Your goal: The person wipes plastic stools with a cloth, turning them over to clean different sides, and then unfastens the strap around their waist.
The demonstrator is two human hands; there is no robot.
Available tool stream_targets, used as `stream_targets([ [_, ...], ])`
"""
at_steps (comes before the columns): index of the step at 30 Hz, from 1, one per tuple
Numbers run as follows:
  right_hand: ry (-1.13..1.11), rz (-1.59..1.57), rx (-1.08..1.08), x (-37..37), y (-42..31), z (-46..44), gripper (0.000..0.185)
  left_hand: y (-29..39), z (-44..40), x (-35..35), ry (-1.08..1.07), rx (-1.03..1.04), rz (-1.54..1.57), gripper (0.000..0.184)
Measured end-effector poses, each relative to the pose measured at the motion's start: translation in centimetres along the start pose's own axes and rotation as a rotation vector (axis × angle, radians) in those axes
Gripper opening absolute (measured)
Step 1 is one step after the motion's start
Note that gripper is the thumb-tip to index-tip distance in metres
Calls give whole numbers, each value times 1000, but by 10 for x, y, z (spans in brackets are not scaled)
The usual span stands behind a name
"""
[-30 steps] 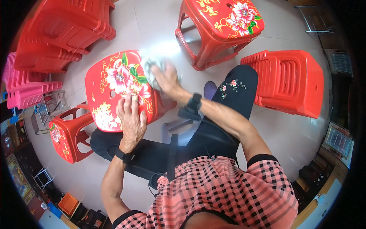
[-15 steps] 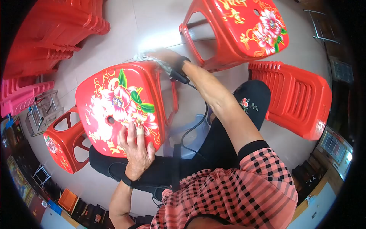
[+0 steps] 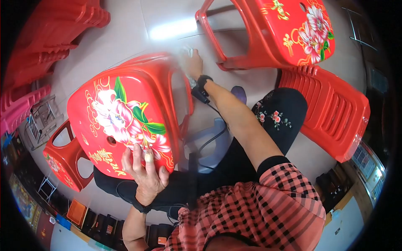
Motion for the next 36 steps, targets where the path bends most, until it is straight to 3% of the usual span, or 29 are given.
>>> stream_targets([
  [2,42,-17,11,-16,-24,34,52,0,-2,-1,8,-4,-2,50],
  [6,56,-59,-67,-19,-6,69,46,1,-6,-4,33,-9,1,50],
  [7,124,-16,-269,-23,-7,86,48,1,-7,-3,22,-26,2,51],
  [14,3,-21,-148,-33,58,173,49,-1,-8,-2,112,-17,24,53],
  [15,-62,21,-55,-35,62,183,52,0,-9,-4,116,-24,23,54],
  [18,3,-22,-84,-35,86,193,52,0,-9,-5,114,-29,-16,55],
  [21,-231,195,269,-16,166,173,48,-3,-8,-4,122,-46,-2,56],
  [24,-381,67,583,-4,206,190,42,-3,-11,-5,144,-40,-6,55],
  [25,-331,-256,723,21,245,183,30,-1,-11,-7,141,-41,-8,55],
  [31,-546,-921,731,26,158,157,18,-1,-17,-10,188,-40,15,54],
  [36,-278,-714,344,-17,-43,113,26,3,-18,-15,208,-36,25,54],
])
Point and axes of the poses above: each hand's wrist, its own z-axis away from the middle knuckle, its own x-axis out of the palm, y = z × x, the point moved 7 cm from there along -z, towards the middle knuckle, and after that the axes turned 8 degrees about -z, right-handed, at the moved point
